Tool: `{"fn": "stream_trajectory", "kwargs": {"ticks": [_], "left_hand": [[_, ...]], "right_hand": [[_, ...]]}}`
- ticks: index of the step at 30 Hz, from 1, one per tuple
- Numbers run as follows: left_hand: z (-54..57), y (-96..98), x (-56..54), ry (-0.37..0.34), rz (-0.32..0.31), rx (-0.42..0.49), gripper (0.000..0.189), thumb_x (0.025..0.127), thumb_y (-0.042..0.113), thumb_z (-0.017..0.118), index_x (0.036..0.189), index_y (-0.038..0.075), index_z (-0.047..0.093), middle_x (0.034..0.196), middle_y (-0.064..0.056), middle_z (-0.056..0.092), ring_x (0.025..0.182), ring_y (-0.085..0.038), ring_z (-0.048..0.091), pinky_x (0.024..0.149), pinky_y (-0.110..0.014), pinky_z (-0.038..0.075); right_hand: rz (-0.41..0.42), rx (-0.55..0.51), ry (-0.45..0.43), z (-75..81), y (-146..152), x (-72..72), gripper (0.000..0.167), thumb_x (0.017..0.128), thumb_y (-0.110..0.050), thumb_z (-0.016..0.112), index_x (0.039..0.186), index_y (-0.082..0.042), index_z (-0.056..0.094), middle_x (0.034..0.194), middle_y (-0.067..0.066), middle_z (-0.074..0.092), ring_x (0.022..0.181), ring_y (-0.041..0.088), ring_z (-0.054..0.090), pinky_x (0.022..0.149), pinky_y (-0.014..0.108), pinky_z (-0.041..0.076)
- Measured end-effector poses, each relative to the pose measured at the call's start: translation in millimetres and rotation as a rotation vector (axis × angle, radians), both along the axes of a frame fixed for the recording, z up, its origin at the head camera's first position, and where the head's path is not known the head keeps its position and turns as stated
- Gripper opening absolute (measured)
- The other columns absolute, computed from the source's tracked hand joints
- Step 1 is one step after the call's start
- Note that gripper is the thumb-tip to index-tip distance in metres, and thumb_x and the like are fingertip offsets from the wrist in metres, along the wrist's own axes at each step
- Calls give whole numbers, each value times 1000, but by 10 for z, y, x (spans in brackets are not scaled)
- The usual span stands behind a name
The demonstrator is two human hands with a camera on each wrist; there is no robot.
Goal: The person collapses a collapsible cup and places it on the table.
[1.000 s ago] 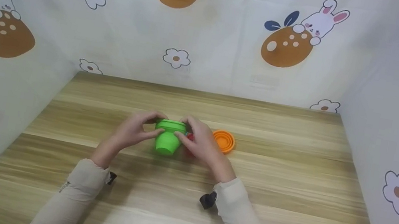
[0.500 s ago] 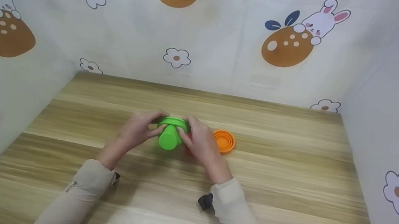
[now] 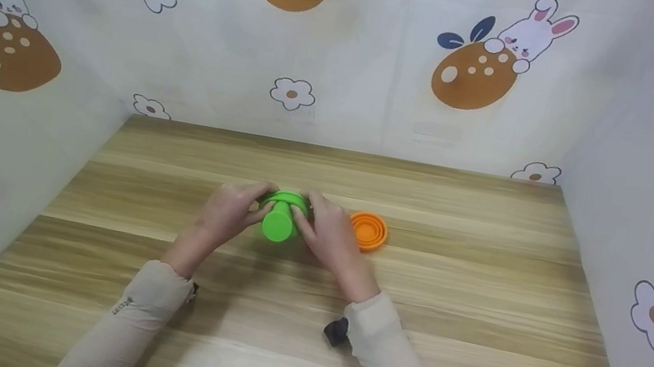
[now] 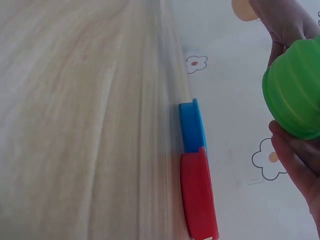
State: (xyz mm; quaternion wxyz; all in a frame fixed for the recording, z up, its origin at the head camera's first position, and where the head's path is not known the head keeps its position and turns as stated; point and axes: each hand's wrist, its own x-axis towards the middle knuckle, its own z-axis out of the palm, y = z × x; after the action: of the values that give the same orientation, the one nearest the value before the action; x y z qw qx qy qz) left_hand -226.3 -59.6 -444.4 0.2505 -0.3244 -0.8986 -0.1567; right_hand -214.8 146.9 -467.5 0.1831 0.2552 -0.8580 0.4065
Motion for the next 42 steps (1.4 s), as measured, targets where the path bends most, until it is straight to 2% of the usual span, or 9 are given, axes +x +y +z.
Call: {"fn": "stream_trajectory", "kwargs": {"ticks": [4,8,12,15,21,27,33,38,42], "left_hand": [[8,-7,-1,-19,14,21,16,94,19,67,107,10,66,85,-2,75,67,-14,67,61,-29,59],[17,-18,-1,-22,44,38,14,95,18,67,106,9,67,87,-3,76,71,-16,71,63,-29,60],[25,-22,1,-6,72,46,13,94,18,66,104,9,67,89,-4,76,76,-16,73,66,-29,61],[25,-22,3,-4,75,62,13,94,16,66,104,8,68,90,-4,76,78,-17,73,67,-29,61],[25,-16,16,-26,75,81,13,94,17,66,103,8,68,88,-4,76,74,-15,71,65,-29,61],[45,-15,35,-136,58,88,19,98,22,61,109,7,65,95,-6,75,82,-20,72,72,-33,61],[58,-37,45,-281,-3,58,25,101,25,52,116,7,61,101,-7,72,90,-21,69,82,-38,60],[71,-34,48,-400,-61,92,33,100,25,49,128,9,58,116,-8,71,106,-23,68,94,-40,57],[80,-19,52,-412,-92,117,35,99,25,51,130,11,58,122,-6,70,111,-22,67,98,-40,56]], "right_hand": [[121,-163,-102,-12,27,-11,22,99,-12,59,118,0,62,110,13,71,98,23,71,87,36,61],[213,-293,-209,-11,50,-1,31,96,-1,60,126,8,57,117,23,68,107,28,68,95,33,57],[226,-365,-306,1,63,11,39,95,2,60,132,11,53,121,29,64,111,15,64,97,22,53],[215,-395,-336,4,66,11,39,95,1,61,133,10,53,121,28,64,107,3,63,95,16,53],[204,-414,-294,-10,51,6,36,94,3,62,128,12,55,116,30,65,102,-1,63,92,17,55],[155,-386,-243,10,53,11,33,92,5,63,124,11,59,115,27,68,103,8,67,89,18,57],[98,-277,-168,16,73,7,31,92,4,64,123,6,63,117,22,70,104,30,69,89,24,59],[70,-190,-79,7,83,14,30,92,1,66,122,2,66,115,17,72,102,30,70,87,33,61],[39,-108,-16,-11,98,18,29,92,-1,68,120,-1,68,112,14,73,101,27,71,88,37,60]]}}
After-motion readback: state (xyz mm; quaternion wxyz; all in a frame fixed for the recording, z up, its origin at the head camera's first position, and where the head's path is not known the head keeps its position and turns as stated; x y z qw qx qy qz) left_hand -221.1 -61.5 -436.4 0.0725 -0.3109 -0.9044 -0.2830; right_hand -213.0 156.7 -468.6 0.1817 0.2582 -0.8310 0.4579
